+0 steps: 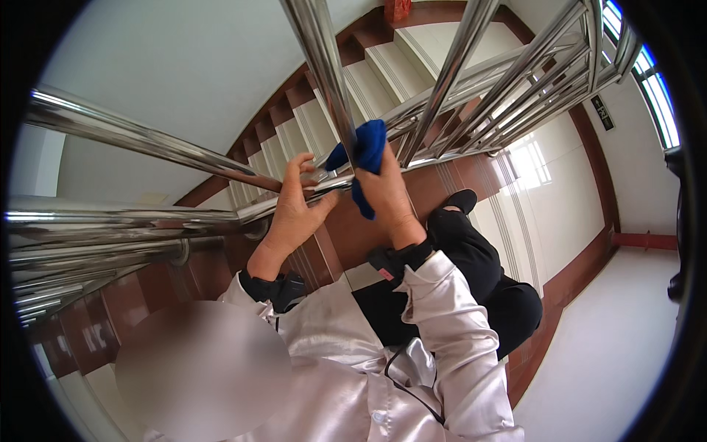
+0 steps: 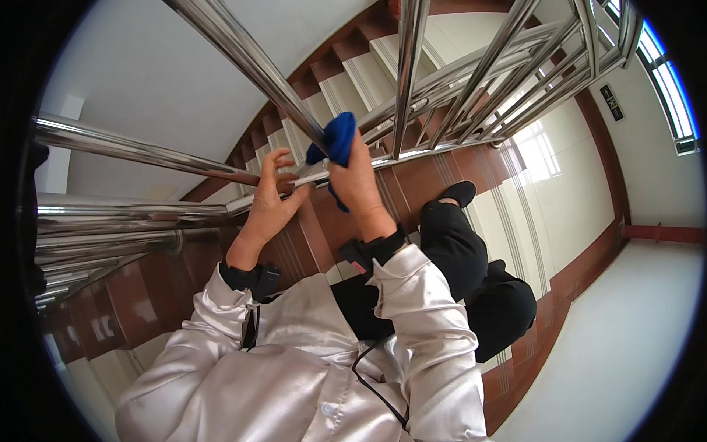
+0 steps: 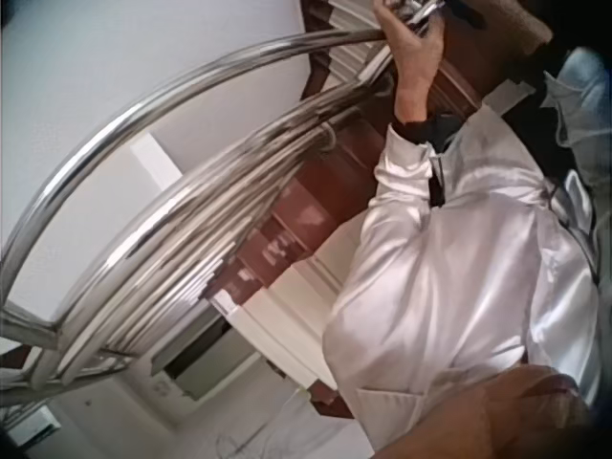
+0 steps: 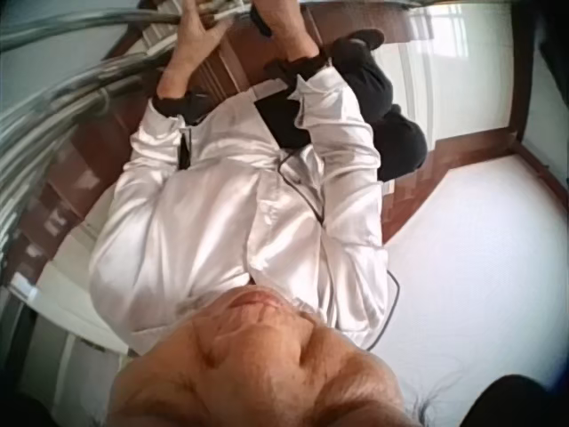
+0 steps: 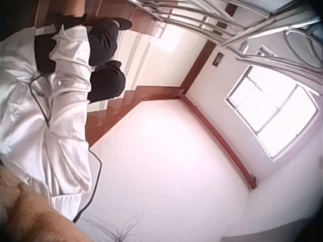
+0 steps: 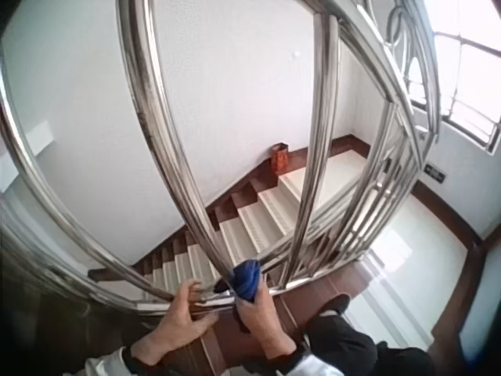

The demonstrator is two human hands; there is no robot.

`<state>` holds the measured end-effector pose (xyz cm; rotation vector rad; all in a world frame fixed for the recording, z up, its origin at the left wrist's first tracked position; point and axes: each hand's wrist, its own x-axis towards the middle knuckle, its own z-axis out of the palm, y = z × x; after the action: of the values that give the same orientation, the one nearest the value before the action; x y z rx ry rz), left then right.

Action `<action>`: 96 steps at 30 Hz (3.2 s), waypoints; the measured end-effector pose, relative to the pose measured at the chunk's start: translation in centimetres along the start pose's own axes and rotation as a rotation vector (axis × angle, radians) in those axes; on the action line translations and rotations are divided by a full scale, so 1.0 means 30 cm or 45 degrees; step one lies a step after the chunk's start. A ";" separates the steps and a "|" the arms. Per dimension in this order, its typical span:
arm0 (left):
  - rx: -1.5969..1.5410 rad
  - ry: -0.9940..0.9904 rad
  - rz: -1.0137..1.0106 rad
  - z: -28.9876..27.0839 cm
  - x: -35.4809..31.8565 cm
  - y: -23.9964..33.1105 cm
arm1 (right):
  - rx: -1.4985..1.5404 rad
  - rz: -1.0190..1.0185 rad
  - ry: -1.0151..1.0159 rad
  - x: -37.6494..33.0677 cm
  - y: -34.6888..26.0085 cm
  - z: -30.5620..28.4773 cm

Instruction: The person wipes the metal stair railings with a blue cloth while ascending the stairs. They hold the railing with one hand and wipe with the other, moving progressively upward along the curved handrail.

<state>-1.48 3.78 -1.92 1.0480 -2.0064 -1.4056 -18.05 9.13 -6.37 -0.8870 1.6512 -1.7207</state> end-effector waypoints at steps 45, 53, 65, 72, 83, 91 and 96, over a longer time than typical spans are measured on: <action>-0.905 0.024 -0.589 0.067 0.078 -0.193 | 0.090 0.562 -0.461 -0.118 0.073 -0.065; -0.728 -0.047 -0.489 0.069 0.081 -0.198 | -0.103 0.533 -0.551 -0.128 0.072 -0.076; 0.757 0.141 0.465 0.080 0.038 -0.094 | -0.060 0.380 -0.341 -0.121 0.070 -0.090; -0.547 -0.335 -0.555 0.081 0.046 -0.088 | 0.365 0.703 -0.572 -0.123 -0.026 -0.102; 0.725 0.140 0.310 0.113 0.104 -0.124 | 0.373 0.422 -0.444 -0.061 -0.016 -0.154; 1.733 -0.433 0.442 0.130 0.146 -0.316 | 0.479 0.487 -0.248 -0.033 -0.034 -0.238; 1.605 -0.376 0.391 0.186 0.147 -0.389 | 0.492 0.537 -0.210 -0.026 -0.043 -0.249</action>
<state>-4.53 1.29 -15.01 0.8670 -3.1545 0.0191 -23.47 14.34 -5.21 -0.4447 1.2300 -1.5473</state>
